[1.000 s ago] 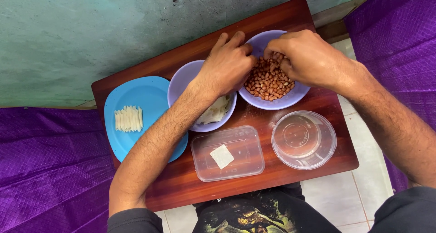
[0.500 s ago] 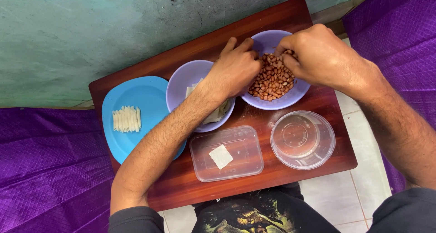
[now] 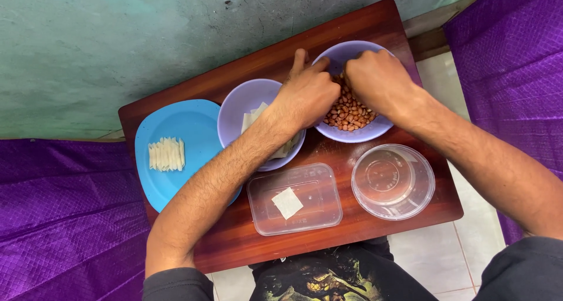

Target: Rolling peanuts into small pastry sheets to prepare snacks.

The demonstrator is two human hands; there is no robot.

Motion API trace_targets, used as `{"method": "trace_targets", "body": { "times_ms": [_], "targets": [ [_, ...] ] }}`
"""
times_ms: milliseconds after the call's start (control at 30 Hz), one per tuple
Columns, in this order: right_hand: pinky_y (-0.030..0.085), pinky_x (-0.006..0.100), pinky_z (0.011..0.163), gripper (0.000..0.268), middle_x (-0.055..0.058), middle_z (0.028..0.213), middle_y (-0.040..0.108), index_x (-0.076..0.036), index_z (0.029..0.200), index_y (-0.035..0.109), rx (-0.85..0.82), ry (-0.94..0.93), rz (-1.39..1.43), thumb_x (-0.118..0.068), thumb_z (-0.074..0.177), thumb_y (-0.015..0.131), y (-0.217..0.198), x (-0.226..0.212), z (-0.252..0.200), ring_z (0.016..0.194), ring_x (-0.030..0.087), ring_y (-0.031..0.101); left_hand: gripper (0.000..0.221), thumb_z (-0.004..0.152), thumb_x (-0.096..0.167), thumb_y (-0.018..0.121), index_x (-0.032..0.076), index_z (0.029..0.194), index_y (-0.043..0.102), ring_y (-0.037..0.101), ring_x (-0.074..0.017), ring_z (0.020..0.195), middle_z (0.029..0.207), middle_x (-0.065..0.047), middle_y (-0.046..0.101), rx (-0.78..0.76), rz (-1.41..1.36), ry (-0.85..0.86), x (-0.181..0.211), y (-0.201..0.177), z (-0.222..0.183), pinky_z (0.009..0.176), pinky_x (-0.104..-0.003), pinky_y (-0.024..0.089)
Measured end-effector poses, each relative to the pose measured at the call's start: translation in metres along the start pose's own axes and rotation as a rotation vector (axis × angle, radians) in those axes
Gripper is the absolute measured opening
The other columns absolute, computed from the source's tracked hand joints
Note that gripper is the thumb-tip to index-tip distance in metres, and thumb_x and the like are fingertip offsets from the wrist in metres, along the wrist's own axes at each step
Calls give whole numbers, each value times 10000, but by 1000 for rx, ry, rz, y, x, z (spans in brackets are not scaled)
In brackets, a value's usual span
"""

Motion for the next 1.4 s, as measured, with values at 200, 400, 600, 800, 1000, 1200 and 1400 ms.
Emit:
{"method": "trace_targets", "body": {
  "times_ms": [200, 400, 600, 800, 1000, 1200, 1400],
  "targets": [
    [629, 551, 621, 195, 201, 764, 735, -46, 908, 805, -27, 34, 23, -116, 951, 629, -13, -13, 3, 741, 457, 754, 172, 866, 139, 634, 153, 844, 805, 565, -281, 1146, 768, -82, 747, -33, -40, -35, 2, 4, 1, 1018, -646, 298],
    [631, 538, 635, 173, 213, 784, 747, -56, 893, 805, -16, 28, 11, -142, 953, 667, -12, -24, -1, 749, 452, 754, 164, 866, 128, 639, 137, 849, 803, 560, -286, 1167, 789, -85, 750, -37, -15, -28, 2, 7, 0, 1011, -643, 300],
    [628, 538, 653, 178, 212, 789, 749, -57, 893, 797, -82, 13, -34, -170, 948, 672, -9, -23, -1, 759, 442, 758, 132, 837, 166, 670, 148, 843, 801, 551, -274, 1149, 782, -67, 739, -13, -14, -29, 1, 9, -1, 1018, -617, 298],
    [628, 568, 717, 223, 256, 865, 772, -24, 940, 797, -220, 16, 39, -208, 899, 678, -13, -18, -4, 861, 468, 767, 146, 820, 237, 686, 172, 879, 803, 560, -263, 1135, 843, -61, 763, 27, 41, -38, 2, 11, 1, 1036, -618, 292],
    [482, 628, 739, 242, 275, 928, 727, -34, 1002, 621, -231, 183, 255, -238, 988, 493, -108, -11, -36, 821, 589, 656, 738, 649, 536, 889, 98, 1204, 677, 605, -342, 1106, 1184, -98, 659, -57, 9, 80, 17, -9, 12, 960, -509, 490],
    [487, 598, 684, 189, 183, 927, 730, -89, 1020, 616, -147, 173, 316, -258, 980, 539, -105, 0, -44, 818, 518, 657, 407, 983, 148, 546, 93, 1383, 603, 568, -457, 1095, 1312, -153, 526, -379, -252, -68, 31, 33, 33, 742, -616, 592],
    [450, 557, 681, 193, 184, 820, 708, -74, 944, 556, -209, 156, 372, -261, 979, 518, -96, -6, -51, 729, 496, 613, 127, 969, 122, 592, 63, 1007, 698, 739, -371, 795, 976, -79, 729, -262, -225, -21, 15, 38, 45, 584, -530, 587]
  ]
}}
Point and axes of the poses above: each hand's wrist, its own z-axis towards the middle knuckle, its own y-axis out of the palm, x = y × z, the point moved 8 cm from there along z, towards the middle knuckle
